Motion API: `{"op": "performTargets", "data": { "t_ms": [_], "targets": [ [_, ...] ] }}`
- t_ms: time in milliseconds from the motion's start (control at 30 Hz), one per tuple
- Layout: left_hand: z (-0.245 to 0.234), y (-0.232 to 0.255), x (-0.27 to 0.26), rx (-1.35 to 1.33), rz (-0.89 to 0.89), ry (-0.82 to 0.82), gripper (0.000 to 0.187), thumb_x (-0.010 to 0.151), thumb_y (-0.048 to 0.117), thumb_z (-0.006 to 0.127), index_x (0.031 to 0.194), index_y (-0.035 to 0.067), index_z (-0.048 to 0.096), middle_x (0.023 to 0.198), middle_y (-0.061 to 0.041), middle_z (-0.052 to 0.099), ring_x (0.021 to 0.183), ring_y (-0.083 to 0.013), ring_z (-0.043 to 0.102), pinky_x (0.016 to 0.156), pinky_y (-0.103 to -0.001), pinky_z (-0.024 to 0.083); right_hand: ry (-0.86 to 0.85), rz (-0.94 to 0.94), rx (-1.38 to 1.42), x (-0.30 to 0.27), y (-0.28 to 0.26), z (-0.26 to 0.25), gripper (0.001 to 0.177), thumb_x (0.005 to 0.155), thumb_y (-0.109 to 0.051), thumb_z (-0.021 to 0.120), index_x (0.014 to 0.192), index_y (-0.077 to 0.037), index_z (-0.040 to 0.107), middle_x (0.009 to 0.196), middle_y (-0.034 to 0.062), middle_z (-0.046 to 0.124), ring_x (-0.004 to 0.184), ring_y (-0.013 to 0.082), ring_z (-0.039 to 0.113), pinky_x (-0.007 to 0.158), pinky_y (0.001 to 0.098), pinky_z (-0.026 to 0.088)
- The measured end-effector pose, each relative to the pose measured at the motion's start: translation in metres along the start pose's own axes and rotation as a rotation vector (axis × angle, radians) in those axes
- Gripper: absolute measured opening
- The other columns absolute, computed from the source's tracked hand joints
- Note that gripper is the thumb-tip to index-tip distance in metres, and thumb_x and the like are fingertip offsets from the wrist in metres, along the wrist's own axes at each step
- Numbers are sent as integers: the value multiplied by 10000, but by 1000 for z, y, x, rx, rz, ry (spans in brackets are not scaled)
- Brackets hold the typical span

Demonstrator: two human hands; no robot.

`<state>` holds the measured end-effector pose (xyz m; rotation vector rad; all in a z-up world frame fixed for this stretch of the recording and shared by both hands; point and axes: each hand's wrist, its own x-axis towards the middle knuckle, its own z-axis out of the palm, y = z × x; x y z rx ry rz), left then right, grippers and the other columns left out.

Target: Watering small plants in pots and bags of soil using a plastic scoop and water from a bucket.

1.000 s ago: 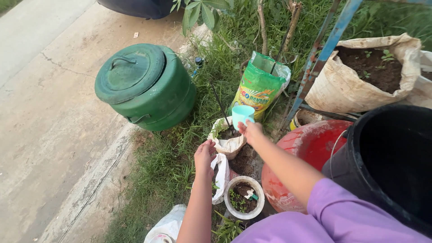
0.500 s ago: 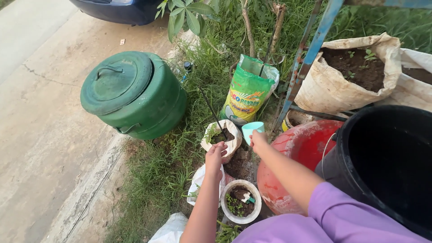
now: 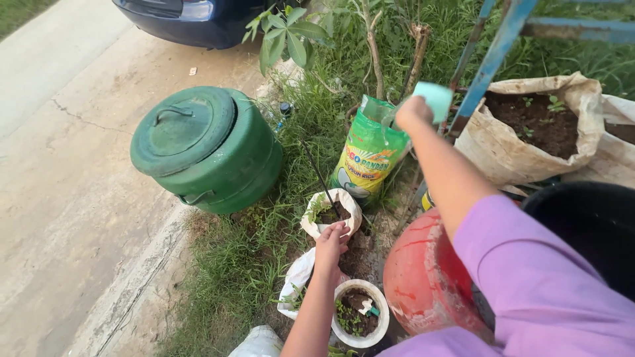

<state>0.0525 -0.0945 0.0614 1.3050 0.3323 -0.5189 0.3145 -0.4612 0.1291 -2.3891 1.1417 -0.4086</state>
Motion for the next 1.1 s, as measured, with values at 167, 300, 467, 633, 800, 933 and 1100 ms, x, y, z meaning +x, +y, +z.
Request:
{"op": "performTargets", "data": {
  "t_ms": [167, 300, 467, 633, 800, 933, 1100],
  "targets": [
    [-8, -2, 2, 3, -11, 18, 325, 997, 307, 571, 1227, 132, 719, 1130, -2, 767, 981, -133, 668, 821, -303, 501, 62, -113, -81, -3, -26, -65, 332, 1061, -117, 476, 1317, 88, 528, 1115, 289, 717, 1027, 443, 718, 864, 527, 577],
    [-11, -8, 8, -5, -10, 17, 328, 996, 309, 576, 1223, 125, 723, 1128, -9, 771, 967, -140, 670, 792, -305, 512, 234, -139, 203, 1, 5, -34, 369, 943, -153, 607, 1233, 65, 538, 1037, 279, 719, 951, 449, 692, 817, 518, 531],
    [5, 13, -16, -33, -40, -3, 305, 994, 305, 551, 1210, 150, 701, 1112, 8, 761, 973, -116, 680, 799, -298, 517, 73, 322, 1093, -75, 44, 39, 162, 869, -159, 610, 997, -66, 648, 852, 83, 674, 679, 206, 639, 549, 373, 498],
    [8, -13, -12, -97, -27, -78, 310, 982, 295, 580, 1207, 132, 719, 1082, -21, 762, 931, -147, 663, 768, -315, 507, -142, 518, 1193, -239, 63, 26, 191, 955, -221, 570, 963, -32, 592, 690, 74, 635, 423, 158, 493, 361, 326, 351],
    [9, -32, -44, -112, -67, 18, 337, 947, 325, 627, 1196, 112, 706, 1044, -23, 745, 885, -161, 654, 731, -322, 518, -533, 459, 1354, -359, 84, -54, 162, 943, -164, 528, 1036, -53, 601, 733, 56, 590, 430, 100, 391, 391, 286, 340],
    [29, -24, -79, -182, -33, -42, 345, 968, 321, 652, 1220, 87, 675, 1053, -21, 697, 862, -164, 603, 728, -335, 477, -641, 262, 1358, -402, 97, -173, 148, 929, -175, 562, 994, -48, 604, 705, 35, 574, 433, 82, 389, 397, 263, 327],
    [81, 13, -142, -196, 44, -277, 356, 954, 282, 627, 1262, 109, 673, 1106, -28, 719, 892, -136, 626, 778, -322, 497, -505, 93, 1404, -424, 139, -351, 259, 978, -212, 554, 1100, -6, 653, 687, 36, 569, 441, 98, 424, 367, 253, 302]
  ]
}}
